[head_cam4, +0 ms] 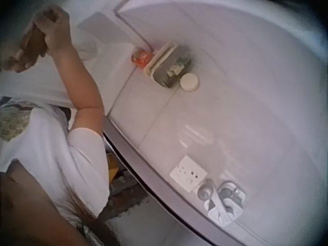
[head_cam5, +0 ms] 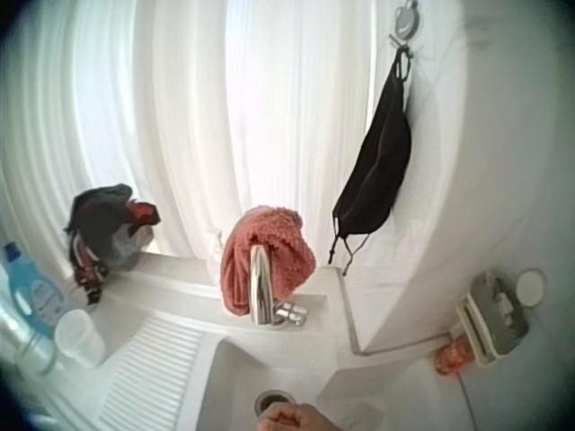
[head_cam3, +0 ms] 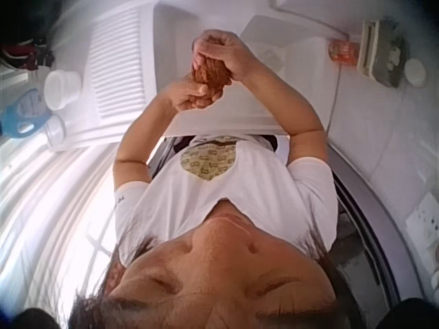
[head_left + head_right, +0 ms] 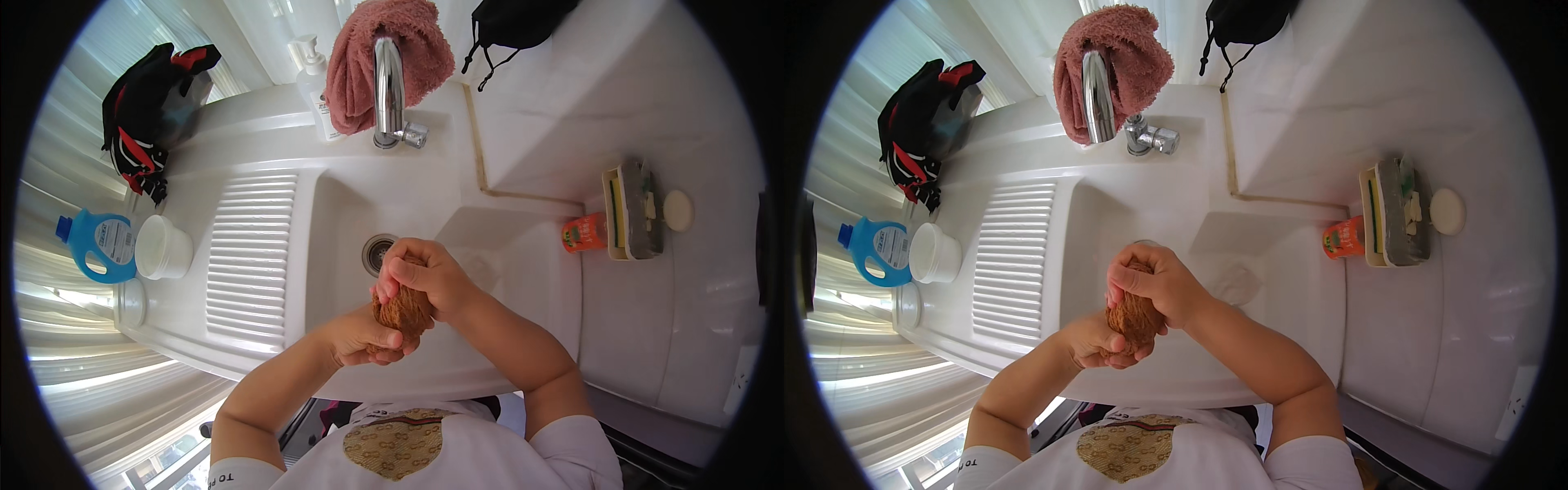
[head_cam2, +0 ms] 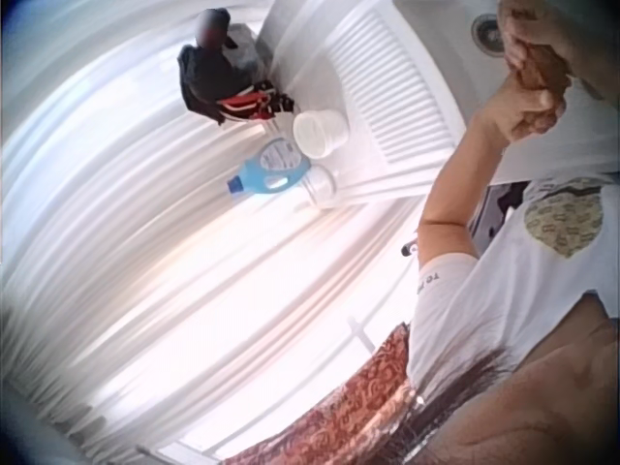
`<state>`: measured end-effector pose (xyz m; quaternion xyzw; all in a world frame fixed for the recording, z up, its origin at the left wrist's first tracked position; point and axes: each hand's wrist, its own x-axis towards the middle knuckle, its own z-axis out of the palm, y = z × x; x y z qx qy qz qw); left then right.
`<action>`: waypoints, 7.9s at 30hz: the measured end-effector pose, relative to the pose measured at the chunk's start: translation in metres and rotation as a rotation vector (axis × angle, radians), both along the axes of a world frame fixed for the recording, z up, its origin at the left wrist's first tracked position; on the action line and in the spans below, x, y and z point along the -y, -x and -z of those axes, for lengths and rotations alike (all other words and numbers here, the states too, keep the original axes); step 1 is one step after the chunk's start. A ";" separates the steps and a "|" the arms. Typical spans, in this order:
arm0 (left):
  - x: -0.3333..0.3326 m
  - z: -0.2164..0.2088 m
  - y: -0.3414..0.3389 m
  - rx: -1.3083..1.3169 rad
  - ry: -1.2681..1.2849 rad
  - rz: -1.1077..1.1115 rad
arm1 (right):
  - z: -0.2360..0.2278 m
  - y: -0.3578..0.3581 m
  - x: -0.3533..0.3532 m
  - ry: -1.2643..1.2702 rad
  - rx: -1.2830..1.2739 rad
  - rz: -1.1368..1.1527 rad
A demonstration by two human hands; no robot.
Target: The person wipes a grey suitcase with a brown cloth, rinses the cloth in a sink under running water, applies a cleaner to the suitcase using a cotton pad, and wipes the suitcase surface again with the cloth and pad.
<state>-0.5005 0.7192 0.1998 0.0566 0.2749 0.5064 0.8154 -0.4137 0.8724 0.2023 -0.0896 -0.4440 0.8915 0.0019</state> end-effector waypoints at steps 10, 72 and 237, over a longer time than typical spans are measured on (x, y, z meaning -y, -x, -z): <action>-0.006 0.033 -0.029 -0.675 0.436 -0.008 | 0.043 0.004 0.033 -0.573 0.321 0.167; 0.092 -0.011 -0.058 0.126 -0.555 -1.478 | 0.008 -0.009 0.052 -0.232 -0.156 -0.630; 0.720 0.236 -0.487 -1.455 2.140 -1.547 | 0.248 -0.205 0.796 -1.478 -1.551 -0.898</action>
